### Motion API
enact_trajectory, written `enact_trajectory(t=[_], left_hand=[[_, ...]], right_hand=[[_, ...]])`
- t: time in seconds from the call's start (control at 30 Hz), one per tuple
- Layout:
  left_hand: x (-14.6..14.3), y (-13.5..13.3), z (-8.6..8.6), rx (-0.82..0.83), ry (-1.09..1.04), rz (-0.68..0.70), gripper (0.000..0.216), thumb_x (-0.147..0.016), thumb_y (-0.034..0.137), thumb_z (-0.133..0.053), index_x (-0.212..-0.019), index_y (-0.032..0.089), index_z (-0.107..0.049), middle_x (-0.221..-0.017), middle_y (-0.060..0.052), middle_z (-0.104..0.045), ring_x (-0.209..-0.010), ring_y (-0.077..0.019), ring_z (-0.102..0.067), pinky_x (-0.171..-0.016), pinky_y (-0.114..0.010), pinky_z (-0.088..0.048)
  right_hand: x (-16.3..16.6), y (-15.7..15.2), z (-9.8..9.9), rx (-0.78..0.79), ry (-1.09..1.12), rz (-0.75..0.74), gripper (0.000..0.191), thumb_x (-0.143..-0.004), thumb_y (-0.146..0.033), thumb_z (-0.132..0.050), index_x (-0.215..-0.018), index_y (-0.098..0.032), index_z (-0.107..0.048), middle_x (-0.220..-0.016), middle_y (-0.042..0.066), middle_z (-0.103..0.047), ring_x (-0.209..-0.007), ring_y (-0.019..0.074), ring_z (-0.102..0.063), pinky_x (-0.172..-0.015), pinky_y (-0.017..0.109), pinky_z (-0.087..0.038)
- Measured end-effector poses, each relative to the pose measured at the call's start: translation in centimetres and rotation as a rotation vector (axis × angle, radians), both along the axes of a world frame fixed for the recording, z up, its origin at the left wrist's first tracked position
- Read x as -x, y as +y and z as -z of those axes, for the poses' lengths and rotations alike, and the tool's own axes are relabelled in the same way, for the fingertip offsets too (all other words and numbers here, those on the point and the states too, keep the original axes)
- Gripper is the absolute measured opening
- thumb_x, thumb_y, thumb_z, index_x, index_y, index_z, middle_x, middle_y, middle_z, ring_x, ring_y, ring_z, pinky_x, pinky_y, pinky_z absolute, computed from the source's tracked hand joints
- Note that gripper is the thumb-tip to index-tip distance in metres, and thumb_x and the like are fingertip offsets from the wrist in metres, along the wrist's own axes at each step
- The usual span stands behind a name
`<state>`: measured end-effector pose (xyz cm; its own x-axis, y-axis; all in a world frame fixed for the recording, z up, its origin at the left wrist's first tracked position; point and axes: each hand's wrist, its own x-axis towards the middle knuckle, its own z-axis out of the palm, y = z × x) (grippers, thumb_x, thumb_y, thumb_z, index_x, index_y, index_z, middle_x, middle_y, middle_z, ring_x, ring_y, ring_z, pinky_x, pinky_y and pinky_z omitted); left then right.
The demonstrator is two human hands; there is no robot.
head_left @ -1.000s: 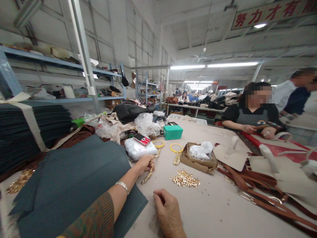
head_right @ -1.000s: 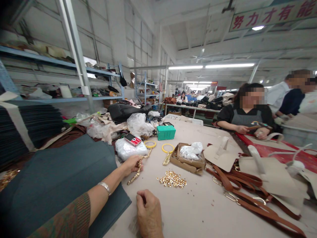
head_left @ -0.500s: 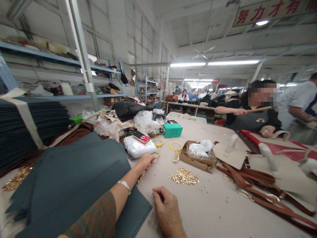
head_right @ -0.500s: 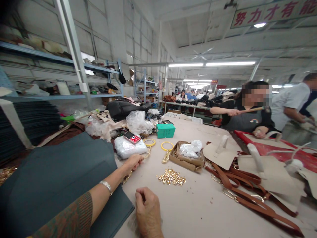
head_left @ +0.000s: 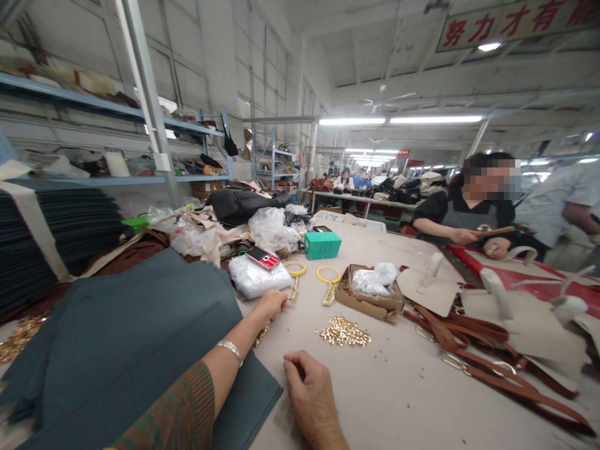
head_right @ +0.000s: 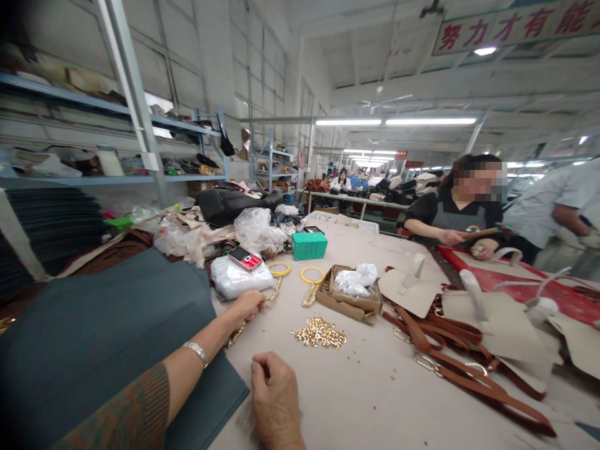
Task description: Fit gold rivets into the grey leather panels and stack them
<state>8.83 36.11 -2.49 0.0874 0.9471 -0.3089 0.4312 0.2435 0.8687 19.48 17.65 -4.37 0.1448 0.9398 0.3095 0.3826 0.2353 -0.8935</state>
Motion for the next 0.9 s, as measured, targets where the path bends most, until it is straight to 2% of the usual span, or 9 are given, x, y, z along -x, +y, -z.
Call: enact_trajectory(t=[0.23,0.4,0.63,0.77,0.9], left_hand=[[-0.2,-0.1,-0.1,0.005,-0.025,0.029,0.029,-0.093,0.037,-0.061,-0.112,0.015,-0.059,-0.109,-0.007,-0.062,-0.090,-0.0199,-0.063,-0.076,-0.038,-0.057],[-0.4,-0.1,-0.2,0.014,-0.065,-0.008,0.026,-0.092,0.034,-0.061,-0.109,0.015,-0.060,-0.104,-0.006,-0.063,-0.084,-0.0180,-0.064,-0.072,-0.035,-0.057],[0.0,-0.6,-0.6,0.004,-0.280,-0.106,0.027,-0.093,0.035,-0.060,-0.111,0.015,-0.059,-0.102,-0.006,-0.063,-0.082,-0.0170,-0.063,-0.070,-0.034,-0.057],[0.7,-1.5,-2.6,-0.022,-0.491,-0.169,0.027,-0.094,0.036,-0.058,-0.111,0.015,-0.057,-0.098,-0.004,-0.062,-0.074,-0.0145,-0.061,-0.063,-0.029,-0.055],[2.1,-3.5,-6.4,-0.043,-0.754,-0.162,0.024,-0.096,0.035,-0.056,-0.108,0.015,-0.057,-0.084,0.000,-0.059,-0.056,-0.0080,-0.052,-0.046,-0.019,-0.046]], right_hand=[[0.0,0.0,0.0,-0.008,0.020,-0.009,0.020,-0.086,-0.023,-0.053,-0.078,-0.020,-0.071,-0.072,0.001,-0.071,-0.069,0.0165,-0.065,-0.067,0.022,-0.043],[0.0,-0.1,-0.1,0.012,0.013,-0.011,0.019,-0.086,-0.023,-0.053,-0.078,-0.020,-0.071,-0.072,0.001,-0.071,-0.069,0.0165,-0.064,-0.067,0.022,-0.042],[0.0,-0.1,-0.1,0.020,-0.006,-0.016,0.020,-0.086,-0.024,-0.052,-0.080,-0.019,-0.070,-0.072,0.001,-0.071,-0.070,0.0169,-0.064,-0.067,0.023,-0.042],[0.0,-0.1,-0.2,0.014,-0.010,-0.019,0.020,-0.086,-0.024,-0.052,-0.080,-0.019,-0.071,-0.074,0.002,-0.072,-0.072,0.0176,-0.066,-0.069,0.023,-0.043],[0.2,-0.3,-0.5,0.002,-0.016,-0.017,0.021,-0.086,-0.025,-0.052,-0.079,-0.019,-0.071,-0.075,0.003,-0.073,-0.073,0.0183,-0.067,-0.070,0.023,-0.044]])
